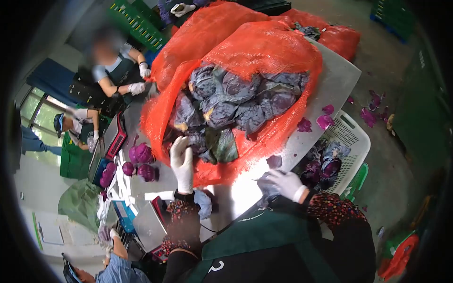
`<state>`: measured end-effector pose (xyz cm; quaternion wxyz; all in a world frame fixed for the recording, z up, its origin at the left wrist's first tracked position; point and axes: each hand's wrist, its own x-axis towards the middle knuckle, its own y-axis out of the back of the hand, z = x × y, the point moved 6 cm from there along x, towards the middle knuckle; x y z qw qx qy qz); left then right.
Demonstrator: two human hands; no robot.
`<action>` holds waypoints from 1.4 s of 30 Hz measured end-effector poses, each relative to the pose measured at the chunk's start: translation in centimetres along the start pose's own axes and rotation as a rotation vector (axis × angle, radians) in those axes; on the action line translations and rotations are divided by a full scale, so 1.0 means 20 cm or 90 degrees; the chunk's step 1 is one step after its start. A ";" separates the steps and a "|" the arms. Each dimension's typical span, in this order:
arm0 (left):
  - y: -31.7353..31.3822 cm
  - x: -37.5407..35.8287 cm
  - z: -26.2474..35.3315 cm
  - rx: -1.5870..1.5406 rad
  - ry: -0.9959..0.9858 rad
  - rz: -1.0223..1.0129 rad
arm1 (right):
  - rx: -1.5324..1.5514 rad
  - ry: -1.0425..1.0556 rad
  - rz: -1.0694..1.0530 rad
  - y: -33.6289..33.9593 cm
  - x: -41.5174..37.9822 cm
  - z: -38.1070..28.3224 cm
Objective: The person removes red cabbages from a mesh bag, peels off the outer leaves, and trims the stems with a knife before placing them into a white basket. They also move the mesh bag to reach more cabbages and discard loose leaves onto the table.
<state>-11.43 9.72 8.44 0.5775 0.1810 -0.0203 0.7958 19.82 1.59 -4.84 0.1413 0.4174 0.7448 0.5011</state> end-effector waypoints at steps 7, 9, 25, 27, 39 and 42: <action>-0.71 0.65 -0.17 0.052 -0.100 -0.130 | 0.142 -0.308 0.229 0.46 -0.05 0.41; -0.89 0.80 -0.16 0.131 -0.120 -0.145 | 0.427 -0.331 0.322 0.47 0.12 0.43; -0.95 0.54 0.04 0.334 -0.254 -0.096 | 0.940 -0.333 0.429 0.32 0.99 0.48; -0.95 0.49 0.06 0.347 -0.242 -0.110 | 0.927 -0.337 0.452 0.30 0.98 0.46; -1.09 0.87 -0.08 0.582 -0.043 -0.312 | 0.855 -0.545 0.387 0.33 1.03 0.56; -1.16 0.96 -0.29 0.421 -0.148 -0.301 | 1.038 -0.459 0.431 0.36 1.09 0.48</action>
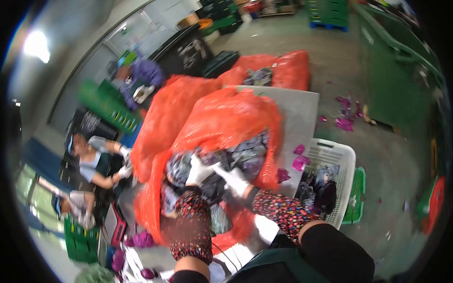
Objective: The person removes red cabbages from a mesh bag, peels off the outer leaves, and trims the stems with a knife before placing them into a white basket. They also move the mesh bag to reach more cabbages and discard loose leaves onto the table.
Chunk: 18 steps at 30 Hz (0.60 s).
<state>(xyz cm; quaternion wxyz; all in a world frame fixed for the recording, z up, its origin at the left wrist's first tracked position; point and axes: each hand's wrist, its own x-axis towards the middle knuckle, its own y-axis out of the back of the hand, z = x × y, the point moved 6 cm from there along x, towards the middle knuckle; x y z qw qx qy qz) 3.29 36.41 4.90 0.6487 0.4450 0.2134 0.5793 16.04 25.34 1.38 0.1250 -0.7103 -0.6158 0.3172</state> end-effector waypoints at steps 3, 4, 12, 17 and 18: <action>0.05 -0.10 0.02 -0.102 0.020 0.022 | -0.059 -0.130 -0.039 -0.01 -0.13 -0.08; 0.09 -0.16 0.06 -0.110 0.017 0.062 | -0.077 -0.140 -0.042 -0.02 -0.19 -0.12; 0.26 -0.91 0.56 -0.152 0.011 0.170 | -0.570 0.250 -0.005 0.23 -0.69 -0.17; -0.11 -1.33 0.54 -0.243 0.117 0.085 | -0.537 0.309 0.173 0.53 -0.75 -0.05; -0.26 -1.36 0.51 -0.290 0.196 0.046 | -0.621 0.337 0.231 0.61 -0.74 -0.05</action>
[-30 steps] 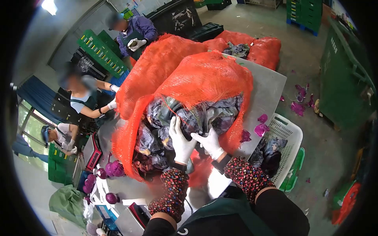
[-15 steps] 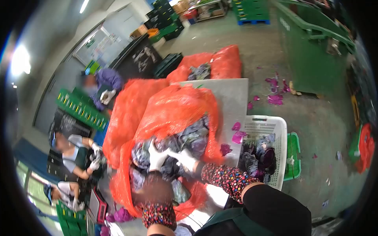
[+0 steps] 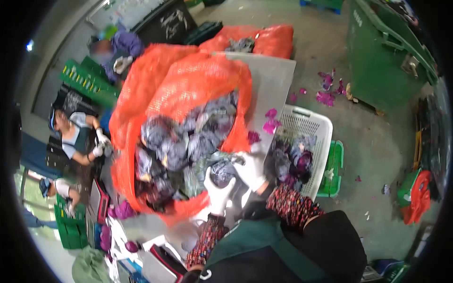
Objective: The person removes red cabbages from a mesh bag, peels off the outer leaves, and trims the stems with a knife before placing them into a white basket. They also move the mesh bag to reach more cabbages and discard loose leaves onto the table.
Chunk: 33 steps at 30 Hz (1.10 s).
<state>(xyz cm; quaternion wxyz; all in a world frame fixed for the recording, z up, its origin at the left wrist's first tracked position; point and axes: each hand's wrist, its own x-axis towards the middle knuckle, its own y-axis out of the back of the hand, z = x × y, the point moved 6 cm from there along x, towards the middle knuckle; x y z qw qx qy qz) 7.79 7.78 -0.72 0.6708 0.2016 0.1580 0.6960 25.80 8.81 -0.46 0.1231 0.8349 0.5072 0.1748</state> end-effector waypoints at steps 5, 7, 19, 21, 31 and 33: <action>0.08 0.03 0.05 0.248 -0.171 -0.112 | -0.071 0.084 -0.101 0.06 -0.05 -0.08; 0.03 0.10 0.09 0.286 -0.190 -0.163 | -0.019 0.094 -0.111 0.05 -0.04 -0.15; 0.12 0.05 -0.11 0.034 -0.110 -0.093 | -0.001 -0.294 0.015 0.07 0.27 0.76; 0.19 0.03 -0.15 0.057 -0.098 -0.120 | -0.075 -0.172 -0.090 0.09 0.26 0.71; 0.18 0.13 -0.11 0.195 -0.037 -0.225 | -0.323 0.266 -0.287 0.18 -0.21 -0.13; 0.16 0.14 -0.10 0.181 -0.026 -0.235 | -0.324 0.261 -0.336 0.11 -0.31 -0.03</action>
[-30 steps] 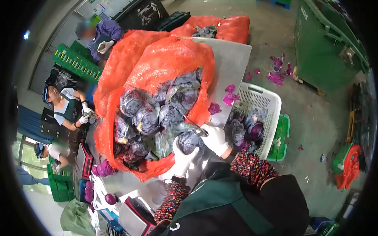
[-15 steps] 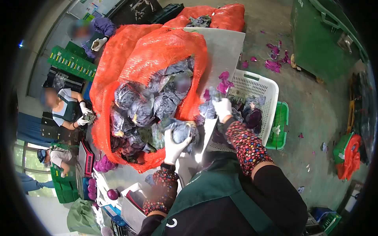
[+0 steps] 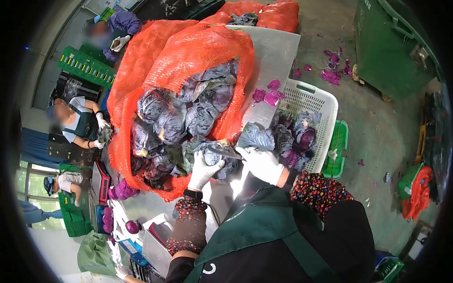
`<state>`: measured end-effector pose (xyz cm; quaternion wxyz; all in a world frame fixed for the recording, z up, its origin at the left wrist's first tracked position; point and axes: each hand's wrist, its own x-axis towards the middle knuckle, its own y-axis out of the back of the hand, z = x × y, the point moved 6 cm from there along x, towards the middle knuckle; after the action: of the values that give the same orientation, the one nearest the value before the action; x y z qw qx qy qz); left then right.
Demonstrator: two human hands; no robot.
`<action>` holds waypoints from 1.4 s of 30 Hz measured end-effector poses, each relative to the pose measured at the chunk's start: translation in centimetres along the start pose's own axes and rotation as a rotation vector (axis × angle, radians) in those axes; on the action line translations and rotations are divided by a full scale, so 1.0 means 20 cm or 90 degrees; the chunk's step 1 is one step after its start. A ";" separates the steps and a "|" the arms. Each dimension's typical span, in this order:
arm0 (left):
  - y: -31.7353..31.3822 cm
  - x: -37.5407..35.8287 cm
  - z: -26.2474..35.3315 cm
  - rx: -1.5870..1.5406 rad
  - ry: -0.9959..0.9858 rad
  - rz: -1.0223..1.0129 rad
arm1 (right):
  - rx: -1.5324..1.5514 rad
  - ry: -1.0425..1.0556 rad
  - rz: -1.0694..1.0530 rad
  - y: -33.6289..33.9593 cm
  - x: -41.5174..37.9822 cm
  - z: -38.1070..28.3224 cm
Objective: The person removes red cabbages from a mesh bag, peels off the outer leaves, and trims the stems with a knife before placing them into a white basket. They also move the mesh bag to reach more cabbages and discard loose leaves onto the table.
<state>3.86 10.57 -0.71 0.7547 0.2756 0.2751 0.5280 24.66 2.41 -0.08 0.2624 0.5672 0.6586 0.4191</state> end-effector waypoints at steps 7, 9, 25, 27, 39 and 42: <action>-0.03 0.00 -0.03 -0.177 0.007 -0.009 | 0.056 -0.040 -0.063 -0.13 -0.02 0.03; -0.03 0.00 -0.03 -0.196 -0.003 -0.007 | 0.084 -0.023 -0.053 -0.14 0.00 0.03; -0.18 -0.17 0.38 0.262 -0.253 0.082 | 0.032 -0.093 -0.121 -0.40 0.27 0.25; -0.13 -0.27 0.34 0.182 -0.213 0.110 | -0.144 0.063 -0.073 -0.46 0.18 0.26; 0.00 -0.50 -0.32 -0.324 0.066 0.173 | 0.239 -0.418 0.274 -0.13 -0.34 0.70; -0.01 -0.45 -0.27 -0.254 0.021 0.169 | 0.138 -0.219 0.285 0.13 -0.27 0.26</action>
<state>-2.49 2.66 -3.53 0.7135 0.1459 0.1390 0.6711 31.53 -1.38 -1.29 0.2091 0.7854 0.5043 0.2916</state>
